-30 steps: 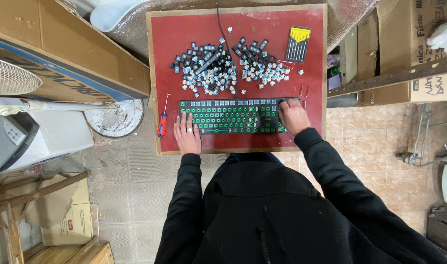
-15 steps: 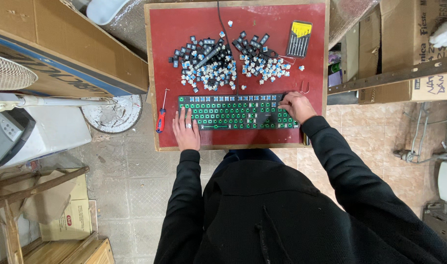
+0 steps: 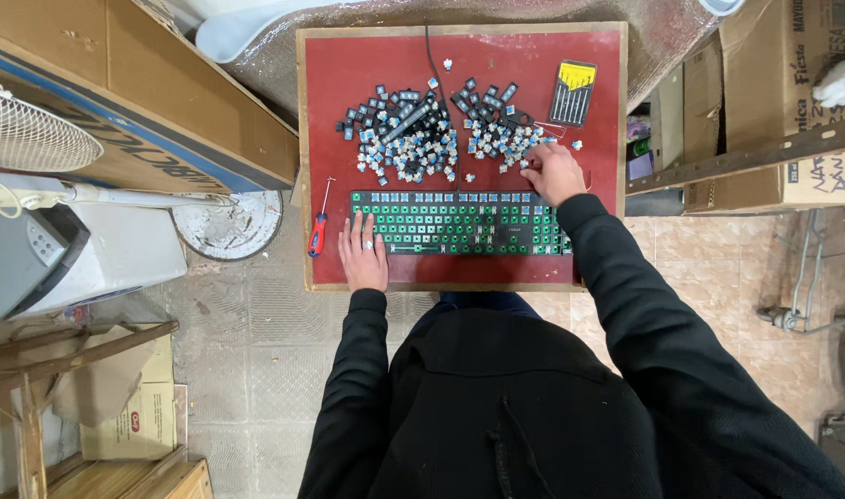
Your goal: The person assembles a mechanical keyboard by inserting switches into a green PCB and then placing keycaps onto the switches. The person works methodically across the keyboard, handling switches and keycaps one at a time.
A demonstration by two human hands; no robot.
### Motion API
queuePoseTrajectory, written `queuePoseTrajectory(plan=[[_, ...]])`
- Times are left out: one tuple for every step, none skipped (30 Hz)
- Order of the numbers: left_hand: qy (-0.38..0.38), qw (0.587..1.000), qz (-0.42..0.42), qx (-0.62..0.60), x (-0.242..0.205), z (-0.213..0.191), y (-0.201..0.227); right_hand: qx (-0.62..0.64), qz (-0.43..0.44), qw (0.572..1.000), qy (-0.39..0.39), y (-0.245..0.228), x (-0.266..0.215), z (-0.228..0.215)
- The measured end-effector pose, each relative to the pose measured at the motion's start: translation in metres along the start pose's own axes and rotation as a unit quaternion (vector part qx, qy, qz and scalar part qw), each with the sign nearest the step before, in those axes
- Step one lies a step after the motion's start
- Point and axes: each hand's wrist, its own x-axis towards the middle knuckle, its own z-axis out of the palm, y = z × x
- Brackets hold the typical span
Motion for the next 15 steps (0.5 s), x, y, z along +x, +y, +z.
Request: queuePoseTrajectory(plan=[[0.001, 1.000, -0.002, 0.003, -0.001, 0.000, 0.000, 0.001, -0.003, 1.000, -0.001, -0.002, 0.000, 0.002], [-0.001, 1.000, -0.004, -0.002, -0.001, -0.001, 0.001, -0.004, 0.002, 1.000, -0.005, -0.004, 0.002, 0.004], [-0.004, 1.000, -0.005, -0.006, -0.001, -0.001, 0.001, -0.008, 0.007, 1.000, -0.009, -0.006, 0.003, 0.006], [-0.003, 1.000, -0.007, -0.005, -0.001, -0.002, 0.000, -0.008, 0.005, 1.000, -0.010, -0.002, 0.003, 0.007], [-0.002, 1.000, -0.007, -0.006, 0.000, -0.003, 0.000, 0.032, 0.008, 0.999, 0.005, 0.003, 0.004, 0.009], [-0.002, 1.000, -0.006, -0.008, -0.001, -0.002, 0.002, 0.071, 0.015, 0.997, 0.019, 0.011, 0.002, 0.010], [-0.004, 1.000, -0.006, -0.010, -0.001, -0.002, 0.000, 0.070, 0.017, 0.997, 0.018, 0.008, -0.014, -0.004], [-0.003, 1.000, -0.006, -0.010, -0.001, -0.001, -0.001, 0.118, 0.022, 0.992, 0.031, 0.006, -0.031, -0.019], [-0.002, 1.000, -0.006, -0.011, -0.001, 0.000, -0.001, 0.165, 0.026, 0.985, 0.045, 0.004, -0.049, -0.034], [-0.004, 1.000, -0.003, -0.014, -0.001, 0.000, -0.002, 0.164, 0.030, 0.985, 0.047, 0.002, -0.067, -0.045], [-0.002, 1.000, -0.002, -0.008, -0.002, 0.000, -0.002, 0.175, 0.056, 0.982, 0.044, 0.000, -0.086, -0.055], [0.000, 1.000, -0.001, -0.003, -0.002, 0.001, -0.002, 0.186, 0.084, 0.978, 0.041, -0.003, -0.106, -0.066], [-0.002, 1.000, 0.003, -0.007, -0.002, 0.002, -0.002, 0.185, 0.089, 0.978, 0.044, 0.011, -0.113, -0.053], [-0.002, 1.000, 0.003, -0.002, -0.002, 0.003, -0.003, 0.183, 0.103, 0.977, 0.041, 0.025, -0.120, -0.040], [-0.001, 1.000, 0.003, 0.004, -0.003, 0.004, -0.004, 0.180, 0.116, 0.976, 0.039, 0.038, -0.126, -0.027]])
